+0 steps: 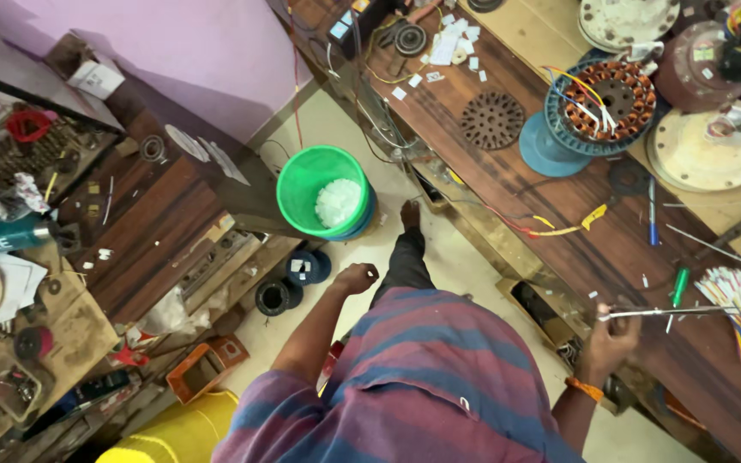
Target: The person works on a fan motor stator at a cluttered workbench, holding the wound stator and using a lighter to burn insulation off the wire leads, then twisting and arranging the colored lead wires by hand. At the end the person stands up and walks away from the bench.
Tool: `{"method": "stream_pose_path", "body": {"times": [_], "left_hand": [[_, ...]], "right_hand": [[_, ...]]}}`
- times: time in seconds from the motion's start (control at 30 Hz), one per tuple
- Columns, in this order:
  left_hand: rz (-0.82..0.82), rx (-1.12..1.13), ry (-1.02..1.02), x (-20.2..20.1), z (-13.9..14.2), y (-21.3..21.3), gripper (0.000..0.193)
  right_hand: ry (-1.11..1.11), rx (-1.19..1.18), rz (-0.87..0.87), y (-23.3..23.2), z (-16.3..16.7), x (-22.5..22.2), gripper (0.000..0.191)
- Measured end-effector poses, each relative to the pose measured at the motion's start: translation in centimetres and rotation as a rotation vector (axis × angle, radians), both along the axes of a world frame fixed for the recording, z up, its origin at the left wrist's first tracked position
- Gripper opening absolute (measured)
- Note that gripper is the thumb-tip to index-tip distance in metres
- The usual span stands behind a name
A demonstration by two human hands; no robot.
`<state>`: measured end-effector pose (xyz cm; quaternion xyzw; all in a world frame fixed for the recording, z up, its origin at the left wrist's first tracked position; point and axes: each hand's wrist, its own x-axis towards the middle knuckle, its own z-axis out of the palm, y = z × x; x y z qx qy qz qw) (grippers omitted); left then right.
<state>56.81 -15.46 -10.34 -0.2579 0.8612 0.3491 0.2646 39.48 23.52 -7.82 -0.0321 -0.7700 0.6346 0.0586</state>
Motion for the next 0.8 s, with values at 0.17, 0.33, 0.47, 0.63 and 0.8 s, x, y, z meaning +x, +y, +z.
{"method": "stream_pose_path", "body": {"times": [0.17,0.33,0.47,0.63,0.8], "left_hand": [[-0.042,-0.016,0.007,-0.4,-0.2,0.2,0.021],[-0.136,0.011,-0.004,-2.1,-0.3,0.0,0.023],[-0.352,-0.031,-0.043,-4.9,-0.8,-1.1,0.021],[-0.340,0.233,0.019,-10.1,0.2,-2.3,0.026],[-0.326,0.328,0.122,-14.9,0.5,-4.9,0.026]], "right_hand": [[-0.098,0.104,0.004,0.0,1.0,0.6,0.022],[-0.091,0.243,0.068,0.4,3.1,1.7,0.026],[-0.221,0.119,-0.149,0.0,3.5,4.6,0.039],[-0.211,-0.183,-0.496,-0.5,3.4,12.4,0.036],[-0.267,-0.050,-0.913,-3.8,3.1,19.9,0.039]]}}
